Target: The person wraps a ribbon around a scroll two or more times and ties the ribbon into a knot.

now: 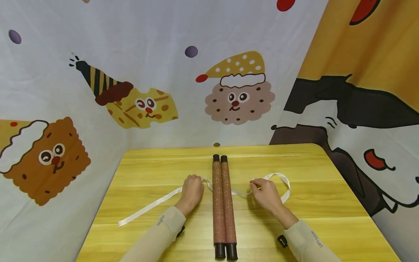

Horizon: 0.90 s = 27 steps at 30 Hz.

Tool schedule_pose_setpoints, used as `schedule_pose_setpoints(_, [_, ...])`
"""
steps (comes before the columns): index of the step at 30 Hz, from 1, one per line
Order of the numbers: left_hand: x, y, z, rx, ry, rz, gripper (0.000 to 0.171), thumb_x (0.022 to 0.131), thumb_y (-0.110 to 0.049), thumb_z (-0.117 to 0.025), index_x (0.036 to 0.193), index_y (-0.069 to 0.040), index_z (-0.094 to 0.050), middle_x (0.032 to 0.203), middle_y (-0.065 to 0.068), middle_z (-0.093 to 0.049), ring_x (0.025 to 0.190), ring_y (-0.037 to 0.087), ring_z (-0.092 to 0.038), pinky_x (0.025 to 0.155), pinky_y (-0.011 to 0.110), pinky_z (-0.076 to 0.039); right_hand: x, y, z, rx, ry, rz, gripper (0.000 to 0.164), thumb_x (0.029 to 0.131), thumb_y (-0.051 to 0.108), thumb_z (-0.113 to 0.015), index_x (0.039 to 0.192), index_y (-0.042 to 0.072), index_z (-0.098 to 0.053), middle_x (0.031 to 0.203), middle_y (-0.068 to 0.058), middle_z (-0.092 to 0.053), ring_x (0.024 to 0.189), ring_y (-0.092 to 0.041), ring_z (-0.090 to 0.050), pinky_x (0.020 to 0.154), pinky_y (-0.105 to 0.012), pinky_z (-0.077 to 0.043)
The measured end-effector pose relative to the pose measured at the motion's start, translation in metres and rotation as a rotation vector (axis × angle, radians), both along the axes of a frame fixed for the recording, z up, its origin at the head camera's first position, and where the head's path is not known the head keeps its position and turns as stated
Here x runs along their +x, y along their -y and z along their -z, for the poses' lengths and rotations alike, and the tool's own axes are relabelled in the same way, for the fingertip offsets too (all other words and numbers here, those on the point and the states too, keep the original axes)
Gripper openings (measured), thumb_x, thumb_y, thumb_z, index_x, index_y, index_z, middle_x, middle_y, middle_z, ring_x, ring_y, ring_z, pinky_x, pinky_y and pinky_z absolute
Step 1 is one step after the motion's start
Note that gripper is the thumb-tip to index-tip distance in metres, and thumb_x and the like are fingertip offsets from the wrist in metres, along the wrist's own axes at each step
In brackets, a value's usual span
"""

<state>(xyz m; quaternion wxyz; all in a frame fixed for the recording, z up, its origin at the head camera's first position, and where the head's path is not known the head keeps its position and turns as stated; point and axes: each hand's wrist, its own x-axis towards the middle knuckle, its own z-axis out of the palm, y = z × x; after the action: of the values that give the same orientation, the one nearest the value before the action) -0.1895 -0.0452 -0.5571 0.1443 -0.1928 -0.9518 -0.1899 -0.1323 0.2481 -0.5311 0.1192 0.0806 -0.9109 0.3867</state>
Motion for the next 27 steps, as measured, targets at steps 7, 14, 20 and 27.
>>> schedule_pose_setpoints(7, [0.001,0.004,-0.004,-0.079,0.015,0.006,0.016,0.079,0.008,-0.057,0.067,0.001,-0.066,0.061,0.009,-0.056,0.058,0.021,-0.052,0.051,0.031,-0.052,-0.001,0.002,-0.002,0.030,-0.035,0.003,0.018,0.089,0.011,-0.061,0.099,0.001,-0.071,0.093,-0.009,-0.071,0.075,-0.012,-0.062,0.061,-0.034,-0.056])
schedule_pose_setpoints(14, [0.004,0.009,-0.013,-0.035,-0.145,0.043,0.011,0.080,0.005,-0.062,0.074,0.001,-0.069,0.069,0.008,-0.061,0.064,0.019,-0.054,0.057,0.027,-0.054,-0.005,0.002,-0.006,0.056,-0.149,-0.030,0.017,0.086,0.003,-0.065,0.102,0.001,-0.069,0.085,-0.008,-0.070,0.070,-0.011,-0.060,0.054,-0.029,-0.054])
schedule_pose_setpoints(20, [0.006,0.006,-0.027,0.078,-0.264,0.132,0.009,0.083,0.000,-0.063,0.087,0.001,-0.071,0.078,0.008,-0.066,0.074,0.017,-0.057,0.068,0.029,-0.054,-0.007,0.010,-0.018,-0.031,-0.126,-0.028,0.032,0.086,0.009,-0.068,0.117,0.004,-0.061,0.085,-0.006,-0.069,0.072,-0.013,-0.061,0.058,-0.034,-0.055])
schedule_pose_setpoints(27, [0.008,-0.003,-0.040,0.169,-0.290,0.181,0.011,0.082,-0.002,-0.067,0.091,0.000,-0.072,0.078,0.006,-0.065,0.074,0.015,-0.056,0.068,0.030,-0.053,-0.011,0.030,-0.033,-0.225,-0.004,-0.020,0.034,0.085,0.015,-0.070,0.116,0.005,-0.061,0.091,-0.007,-0.071,0.081,-0.012,-0.064,0.064,-0.032,-0.057])
